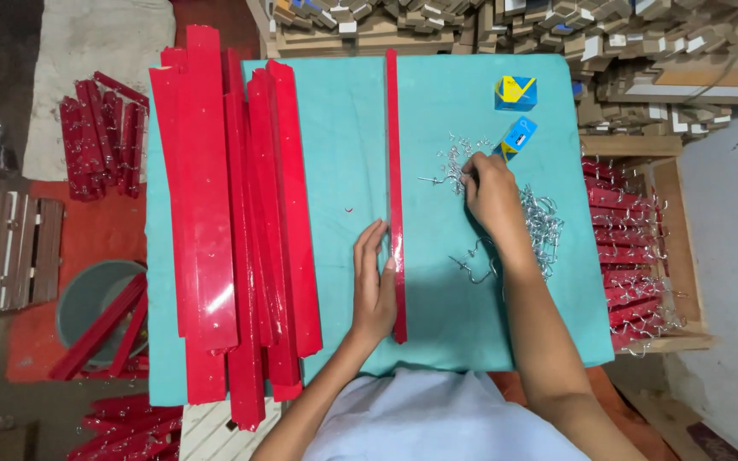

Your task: Attaching small metal hooks into pre-drilled holes on red wooden slats and stacking the finished items.

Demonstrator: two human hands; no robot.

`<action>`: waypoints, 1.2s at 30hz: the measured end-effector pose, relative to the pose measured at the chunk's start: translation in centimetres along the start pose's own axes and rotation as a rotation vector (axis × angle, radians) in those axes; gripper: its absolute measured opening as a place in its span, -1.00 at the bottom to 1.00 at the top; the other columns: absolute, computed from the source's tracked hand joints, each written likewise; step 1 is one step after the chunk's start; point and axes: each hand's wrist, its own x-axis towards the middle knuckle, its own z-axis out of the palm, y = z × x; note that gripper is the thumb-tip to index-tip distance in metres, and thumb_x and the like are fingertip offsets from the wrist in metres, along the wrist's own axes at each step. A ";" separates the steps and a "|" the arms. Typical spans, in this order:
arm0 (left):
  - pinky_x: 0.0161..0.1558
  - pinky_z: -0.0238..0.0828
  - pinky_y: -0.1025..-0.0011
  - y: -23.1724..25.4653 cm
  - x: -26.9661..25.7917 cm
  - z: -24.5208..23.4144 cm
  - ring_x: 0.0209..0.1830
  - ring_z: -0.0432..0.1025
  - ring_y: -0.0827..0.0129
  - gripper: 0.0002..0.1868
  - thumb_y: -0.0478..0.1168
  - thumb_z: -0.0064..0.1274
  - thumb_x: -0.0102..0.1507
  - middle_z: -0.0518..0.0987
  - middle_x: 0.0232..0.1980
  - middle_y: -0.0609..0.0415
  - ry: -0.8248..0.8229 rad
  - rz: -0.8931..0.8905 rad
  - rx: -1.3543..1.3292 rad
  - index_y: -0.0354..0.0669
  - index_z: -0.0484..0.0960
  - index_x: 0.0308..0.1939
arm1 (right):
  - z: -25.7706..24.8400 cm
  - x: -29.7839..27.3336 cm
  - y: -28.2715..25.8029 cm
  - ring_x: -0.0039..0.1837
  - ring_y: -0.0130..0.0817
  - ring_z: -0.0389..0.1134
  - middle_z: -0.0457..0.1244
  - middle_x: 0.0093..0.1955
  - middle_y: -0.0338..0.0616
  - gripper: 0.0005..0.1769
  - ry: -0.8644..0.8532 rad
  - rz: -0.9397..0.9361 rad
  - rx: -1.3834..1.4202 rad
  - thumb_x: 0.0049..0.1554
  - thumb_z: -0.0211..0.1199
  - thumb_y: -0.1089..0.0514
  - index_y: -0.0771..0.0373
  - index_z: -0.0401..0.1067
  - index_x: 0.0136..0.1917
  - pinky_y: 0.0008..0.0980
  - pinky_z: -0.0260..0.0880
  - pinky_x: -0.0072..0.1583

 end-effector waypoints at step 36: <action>0.42 0.18 0.01 -0.9 -0.4 0.4 0.50 0.14 -0.05 -0.41 -0.42 -0.16 0.35 0.19 0.44 -0.07 0.069 -0.033 -0.107 -0.18 0.18 0.48 | -1.5 -2.1 -1.7 -0.09 -0.19 0.47 0.34 -0.11 0.00 -0.84 0.448 -0.135 0.463 0.29 0.28 0.46 0.28 0.59 0.05 -0.25 0.53 -0.01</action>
